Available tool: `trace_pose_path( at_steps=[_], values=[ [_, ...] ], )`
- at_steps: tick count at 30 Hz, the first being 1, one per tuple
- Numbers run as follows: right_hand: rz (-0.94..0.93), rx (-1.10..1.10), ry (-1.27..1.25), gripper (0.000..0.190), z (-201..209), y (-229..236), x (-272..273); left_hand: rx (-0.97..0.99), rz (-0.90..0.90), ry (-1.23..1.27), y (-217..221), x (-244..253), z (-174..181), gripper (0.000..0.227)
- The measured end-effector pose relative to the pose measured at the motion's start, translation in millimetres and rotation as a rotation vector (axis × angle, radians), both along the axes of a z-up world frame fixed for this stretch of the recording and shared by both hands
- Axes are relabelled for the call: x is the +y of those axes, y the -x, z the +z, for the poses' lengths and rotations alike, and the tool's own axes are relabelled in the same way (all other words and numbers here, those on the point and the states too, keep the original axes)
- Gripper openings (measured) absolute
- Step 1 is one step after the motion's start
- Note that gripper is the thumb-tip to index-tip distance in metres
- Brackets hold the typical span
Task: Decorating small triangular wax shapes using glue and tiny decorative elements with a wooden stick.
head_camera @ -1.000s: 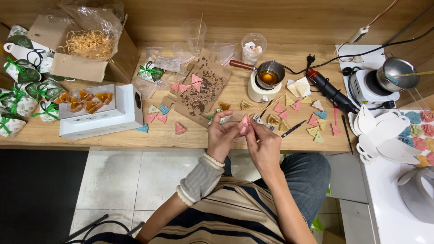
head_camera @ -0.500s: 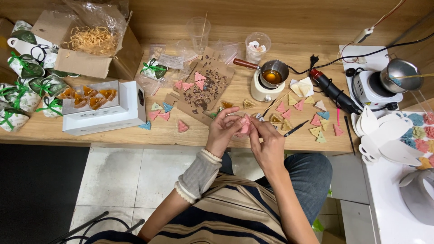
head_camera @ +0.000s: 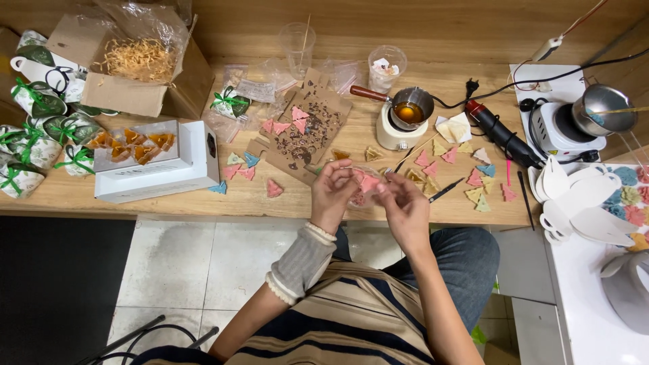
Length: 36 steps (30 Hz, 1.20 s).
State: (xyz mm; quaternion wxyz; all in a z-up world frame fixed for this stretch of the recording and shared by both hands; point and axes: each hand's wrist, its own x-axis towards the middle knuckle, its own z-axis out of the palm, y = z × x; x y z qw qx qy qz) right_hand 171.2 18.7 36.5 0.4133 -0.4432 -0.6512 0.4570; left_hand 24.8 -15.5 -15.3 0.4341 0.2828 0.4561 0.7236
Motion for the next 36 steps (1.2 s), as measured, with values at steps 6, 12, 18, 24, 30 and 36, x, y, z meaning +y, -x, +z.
trace_pose_path(
  at_steps=[6, 12, 18, 24, 30, 36],
  values=[
    [0.156, 0.274, 0.382, 0.025, -17, -4, 1, -0.123, -0.071, -0.015, 0, -3, 1, 0.027],
    [0.119, 0.312, 0.321, 0.019, -27, -9, 0, -0.045, -0.079, -0.072, -5, -2, 4, 0.024],
    [0.177, 0.260, 0.365, 0.027, -11, -3, 0, -0.025, -0.046, -0.003, -4, -1, -2, 0.029],
    [-0.070, -0.207, -0.393, 0.030, 23, 1, -11, 0.006, -0.006, 0.037, -2, -1, -7, 0.026],
    [0.010, -0.356, -0.650, 0.019, 26, 8, -6, -0.110, -0.067, 0.080, -2, 1, -2, 0.031],
    [0.023, -0.355, -0.702, 0.016, 17, 11, -3, -0.193, -0.168, 0.123, 3, -5, -16, 0.034]
  ],
)
